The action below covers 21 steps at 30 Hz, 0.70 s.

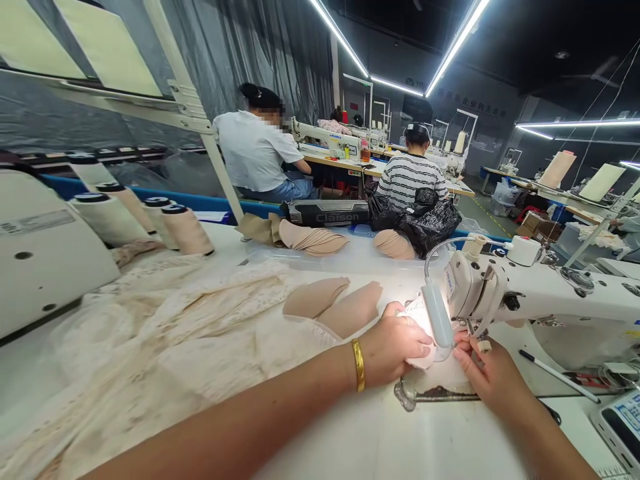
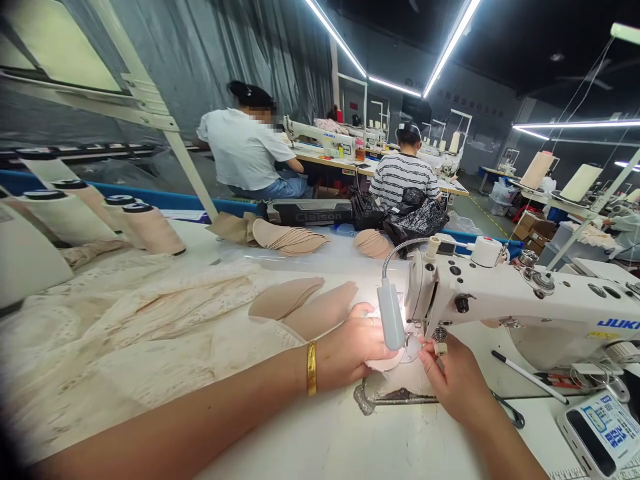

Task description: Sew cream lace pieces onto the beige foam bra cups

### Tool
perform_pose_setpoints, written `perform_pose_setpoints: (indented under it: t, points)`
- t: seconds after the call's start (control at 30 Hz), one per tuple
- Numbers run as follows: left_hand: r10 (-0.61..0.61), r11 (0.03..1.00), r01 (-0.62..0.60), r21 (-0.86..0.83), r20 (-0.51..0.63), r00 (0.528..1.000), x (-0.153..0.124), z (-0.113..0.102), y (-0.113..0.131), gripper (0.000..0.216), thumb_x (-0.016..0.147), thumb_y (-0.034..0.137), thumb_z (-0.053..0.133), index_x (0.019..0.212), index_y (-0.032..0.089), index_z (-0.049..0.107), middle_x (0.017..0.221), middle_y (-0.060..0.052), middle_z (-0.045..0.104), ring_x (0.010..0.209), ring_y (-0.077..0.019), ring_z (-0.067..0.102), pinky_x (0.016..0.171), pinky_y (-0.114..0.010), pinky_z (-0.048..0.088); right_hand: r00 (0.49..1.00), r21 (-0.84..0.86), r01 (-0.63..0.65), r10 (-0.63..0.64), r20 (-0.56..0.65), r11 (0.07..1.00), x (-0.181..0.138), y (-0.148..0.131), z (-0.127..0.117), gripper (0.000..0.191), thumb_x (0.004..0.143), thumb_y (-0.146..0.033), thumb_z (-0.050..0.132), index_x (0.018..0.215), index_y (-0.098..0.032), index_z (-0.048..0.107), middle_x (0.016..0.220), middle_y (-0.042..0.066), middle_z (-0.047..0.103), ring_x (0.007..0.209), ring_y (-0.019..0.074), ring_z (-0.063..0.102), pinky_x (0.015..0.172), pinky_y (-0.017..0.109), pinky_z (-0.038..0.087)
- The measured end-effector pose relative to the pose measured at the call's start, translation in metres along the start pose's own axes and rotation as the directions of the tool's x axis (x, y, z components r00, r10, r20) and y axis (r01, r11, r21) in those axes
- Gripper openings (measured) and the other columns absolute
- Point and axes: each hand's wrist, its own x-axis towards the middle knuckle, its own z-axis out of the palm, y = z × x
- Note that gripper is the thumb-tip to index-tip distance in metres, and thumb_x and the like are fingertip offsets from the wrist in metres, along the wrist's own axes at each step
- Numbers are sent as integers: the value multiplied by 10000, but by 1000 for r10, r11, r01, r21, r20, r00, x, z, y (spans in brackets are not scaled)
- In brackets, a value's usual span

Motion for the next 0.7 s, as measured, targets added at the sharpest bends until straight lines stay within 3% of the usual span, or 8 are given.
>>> perform_pose_setpoints:
  t: [0.13,0.33,0.47,0.6,0.7]
  points:
    - [8,998,-8,65,-6,1000,-2,1,2,337,789,105,646,1075,272,708,1214,-21,752,1054,-268,677,1055,-513,279,1000,-26,-10,10,7,1000,-1,1,1,297,1032,-409,435,973,-227,661,1131,106,739,1064,287,711,904,420,548]
    - [-9,993,9,115,-3,1000,-2,-2,11,229,765,132,694,968,240,696,1003,-13,756,919,-268,681,1044,-538,288,994,-83,15,-6,108,996,-4,-5,-4,278,1048,-393,413,1142,-245,628,936,51,731,759,231,671,652,331,496]
    - [16,987,-17,160,2,1000,-2,-4,21,52,814,157,668,802,197,637,844,-1,709,769,-227,633,983,-524,310,971,-94,134,-112,211,987,-4,-14,-9,234,1064,-309,406,1136,-276,626,895,25,687,805,221,635,708,328,463]
    - [52,982,-48,180,-18,998,-4,-5,32,167,898,195,627,733,193,605,747,18,643,665,-182,556,942,-493,320,922,-48,269,-243,303,962,-3,-18,-11,233,1049,-227,432,1052,-277,660,903,22,641,863,208,600,771,329,454]
    - [90,976,-85,199,-19,996,-6,-6,39,128,868,188,649,745,205,618,740,24,628,640,-177,530,964,-515,311,907,-50,286,-253,335,957,-3,-19,-11,229,1027,-187,453,989,-260,666,903,23,622,862,200,591,751,318,442]
